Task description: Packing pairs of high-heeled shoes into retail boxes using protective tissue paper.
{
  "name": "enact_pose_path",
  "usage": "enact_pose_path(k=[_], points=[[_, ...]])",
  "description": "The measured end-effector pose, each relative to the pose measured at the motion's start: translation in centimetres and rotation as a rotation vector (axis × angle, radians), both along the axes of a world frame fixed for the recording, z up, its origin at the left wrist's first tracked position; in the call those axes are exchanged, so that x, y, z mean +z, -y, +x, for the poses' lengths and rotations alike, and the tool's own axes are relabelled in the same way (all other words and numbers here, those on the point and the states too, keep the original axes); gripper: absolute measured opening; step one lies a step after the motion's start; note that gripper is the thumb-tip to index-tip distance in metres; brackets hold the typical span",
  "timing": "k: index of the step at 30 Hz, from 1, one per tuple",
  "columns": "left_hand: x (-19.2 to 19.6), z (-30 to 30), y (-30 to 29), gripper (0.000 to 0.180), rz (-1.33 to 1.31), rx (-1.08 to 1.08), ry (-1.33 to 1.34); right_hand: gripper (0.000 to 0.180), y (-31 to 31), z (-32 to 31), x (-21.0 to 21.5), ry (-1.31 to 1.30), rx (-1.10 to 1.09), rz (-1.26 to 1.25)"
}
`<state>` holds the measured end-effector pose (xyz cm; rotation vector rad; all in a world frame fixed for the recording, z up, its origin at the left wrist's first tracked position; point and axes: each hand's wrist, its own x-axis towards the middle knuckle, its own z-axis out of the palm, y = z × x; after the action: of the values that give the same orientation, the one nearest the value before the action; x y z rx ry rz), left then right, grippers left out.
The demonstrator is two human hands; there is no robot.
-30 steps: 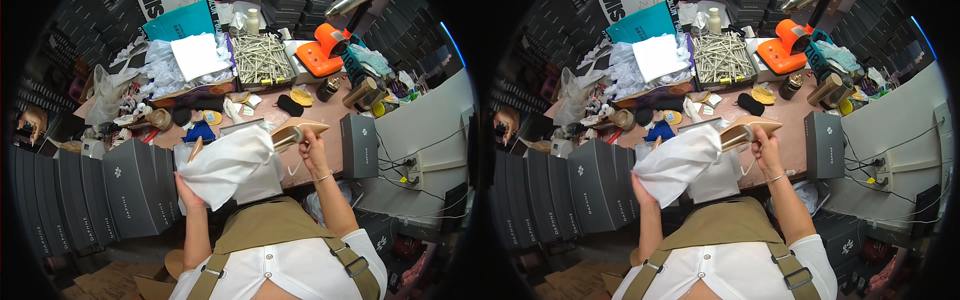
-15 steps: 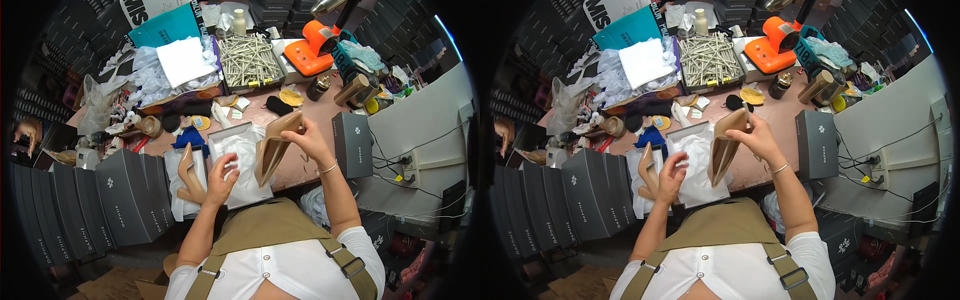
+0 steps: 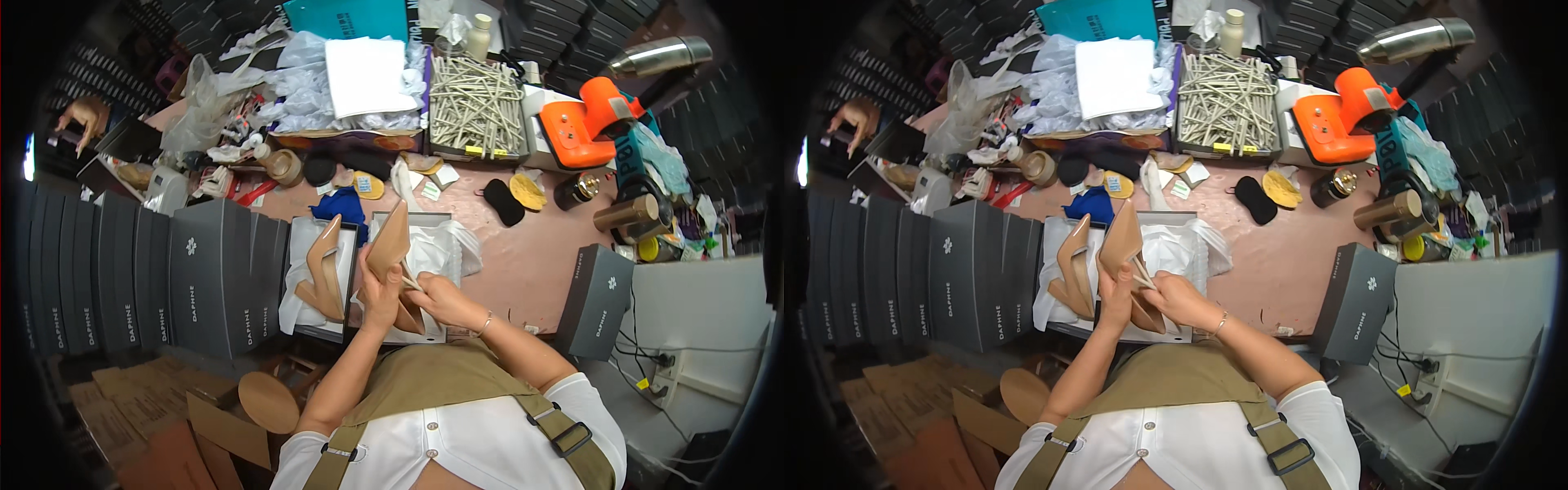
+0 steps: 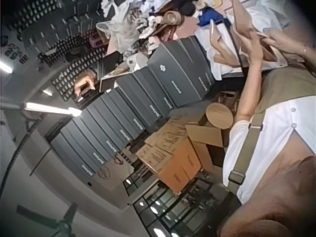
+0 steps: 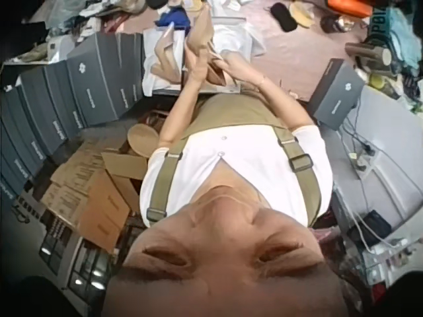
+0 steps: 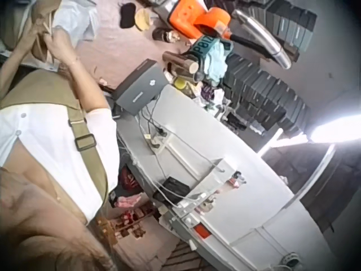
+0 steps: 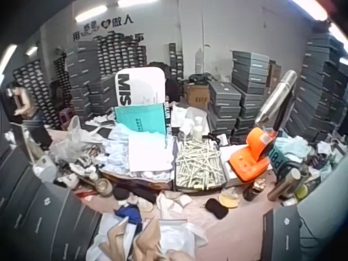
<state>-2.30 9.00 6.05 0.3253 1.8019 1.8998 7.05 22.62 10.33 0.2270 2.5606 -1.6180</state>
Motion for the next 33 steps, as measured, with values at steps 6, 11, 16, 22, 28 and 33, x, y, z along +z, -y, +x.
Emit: enact_pose_path(k=[6,11,16,22,28,33], points=[[4.0,-1.5,1.5,0.082,0.402,0.035,0.83,0.012,-14.6,-5.3,4.3,-0.292,-0.088,0.938],[3.7,1.7,1.5,0.085,0.554,0.102,0.957,0.04,-17.3,-11.0,5.3,-0.615,-0.163,0.783],[3.1,3.0,1.5,0.074,0.588,0.022,0.971,0.02,-3.5,-7.5,2.7,-0.652,0.38,0.543],[4.1,5.0,2.1,0.071,0.479,0.084,1.103,0.012,1.5,-4.9,-0.6,-0.675,0.405,0.751],[5.7,3.5,3.0,0.063,0.363,0.06,1.067,0.011,3.7,-5.3,-0.4,-0.562,0.222,0.789],[5.6,0.8,5.1,0.06,0.325,-0.001,1.094,0.016,4.3,-5.0,1.2,-0.584,0.119,0.662]])
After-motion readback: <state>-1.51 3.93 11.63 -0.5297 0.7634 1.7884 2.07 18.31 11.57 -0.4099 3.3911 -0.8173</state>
